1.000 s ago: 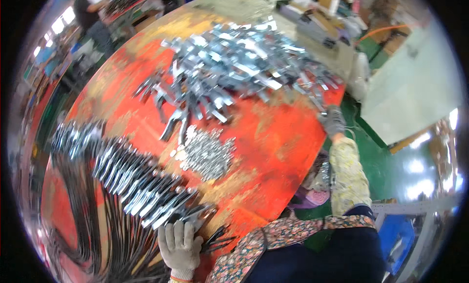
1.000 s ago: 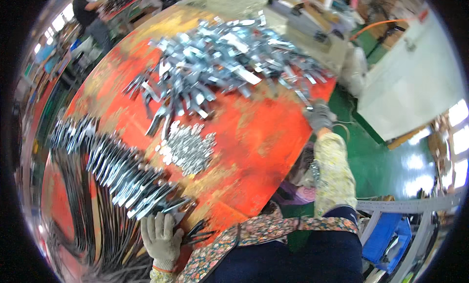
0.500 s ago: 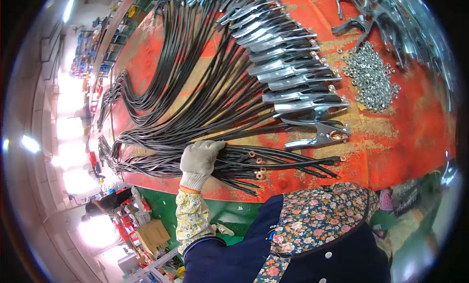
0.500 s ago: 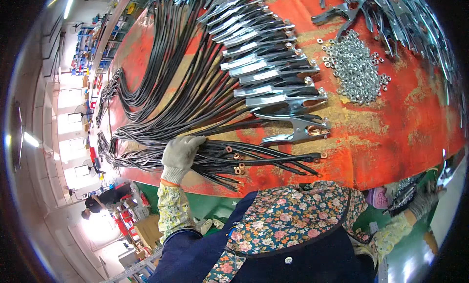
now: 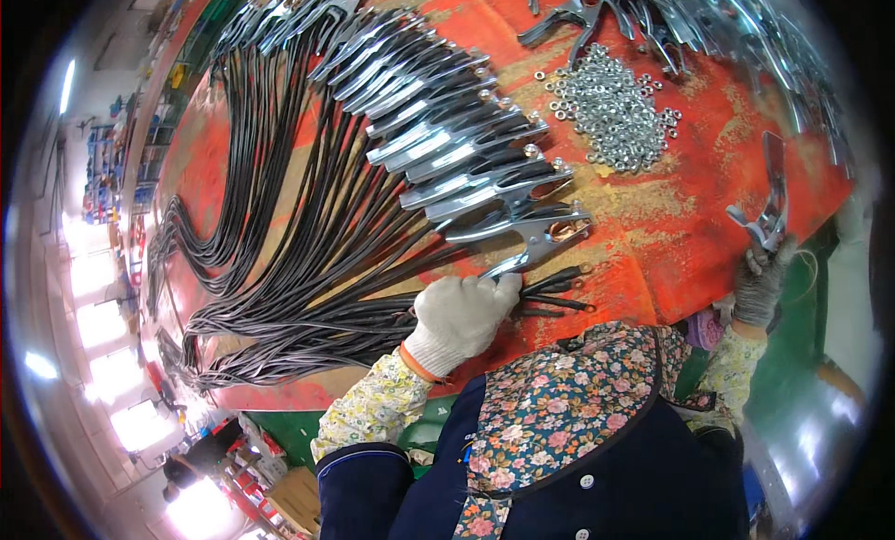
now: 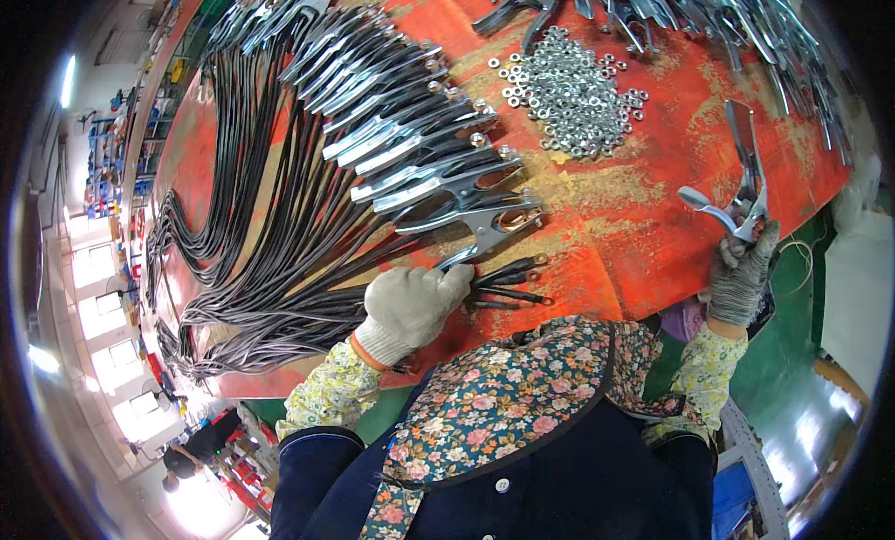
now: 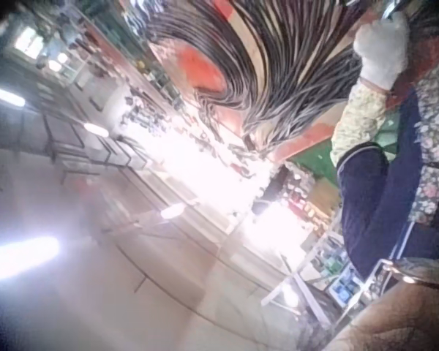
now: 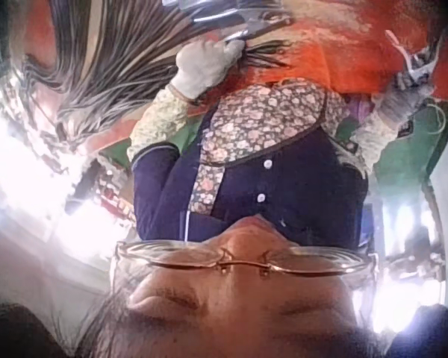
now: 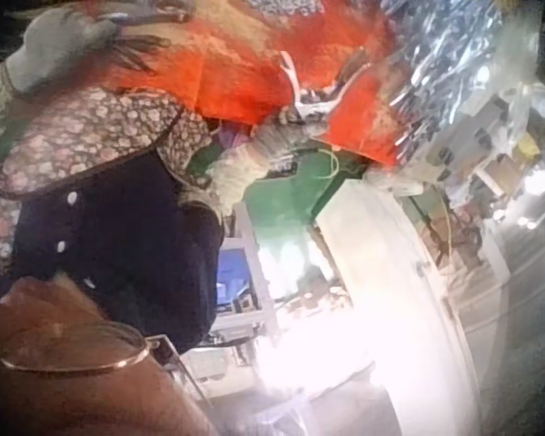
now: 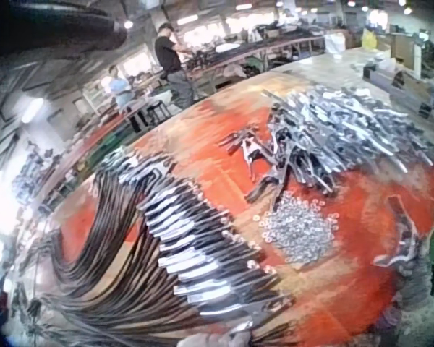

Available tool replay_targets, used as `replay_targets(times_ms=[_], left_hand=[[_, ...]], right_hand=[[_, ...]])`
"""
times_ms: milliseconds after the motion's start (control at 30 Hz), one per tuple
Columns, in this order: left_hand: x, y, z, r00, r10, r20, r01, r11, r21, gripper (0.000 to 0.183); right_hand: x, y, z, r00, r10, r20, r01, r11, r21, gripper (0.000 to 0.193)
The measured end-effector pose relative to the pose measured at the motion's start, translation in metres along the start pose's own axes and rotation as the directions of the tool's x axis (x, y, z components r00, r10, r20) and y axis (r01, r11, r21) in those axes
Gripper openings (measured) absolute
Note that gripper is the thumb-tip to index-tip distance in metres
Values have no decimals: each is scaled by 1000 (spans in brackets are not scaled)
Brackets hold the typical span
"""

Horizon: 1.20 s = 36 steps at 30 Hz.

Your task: The person assembles metal spring clamps by attaching electrical wires, then securing them with washers and nuts using a pneumatic screwdriver.

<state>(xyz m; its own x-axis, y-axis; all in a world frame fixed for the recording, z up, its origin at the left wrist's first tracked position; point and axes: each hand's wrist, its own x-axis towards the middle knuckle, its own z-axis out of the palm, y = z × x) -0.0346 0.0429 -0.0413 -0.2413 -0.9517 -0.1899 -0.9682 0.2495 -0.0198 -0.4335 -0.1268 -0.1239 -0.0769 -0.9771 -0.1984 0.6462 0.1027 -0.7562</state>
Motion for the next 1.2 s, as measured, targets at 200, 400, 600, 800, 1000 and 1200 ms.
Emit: replay_targets(times_ms=[200,400,600,800,1000,1200], left_hand=[[14,6,3,994,-36,103,39,999,-29,12],[12,16,-1,989,115,95,-110,992,-65,10],[4,26,8,984,171,49,-168,984,-62,15],[29,-22,-81,868,98,487,109,919,-379,26],[31,-253,-63,644,-536,-545,472,840,-268,30],[55,-332,-20,713,-701,-15,701,711,49,47]], right_hand=[[-11,14,13,973,18,-232,-37,996,-78,32],[-18,33,32,990,132,-55,-139,975,-172,44],[-14,40,28,982,168,-84,-175,980,-99,40],[-13,39,31,976,148,-156,-166,981,-104,38],[-18,42,-11,978,50,204,87,790,-607,38],[-36,40,7,721,-216,658,679,33,-733,62]])
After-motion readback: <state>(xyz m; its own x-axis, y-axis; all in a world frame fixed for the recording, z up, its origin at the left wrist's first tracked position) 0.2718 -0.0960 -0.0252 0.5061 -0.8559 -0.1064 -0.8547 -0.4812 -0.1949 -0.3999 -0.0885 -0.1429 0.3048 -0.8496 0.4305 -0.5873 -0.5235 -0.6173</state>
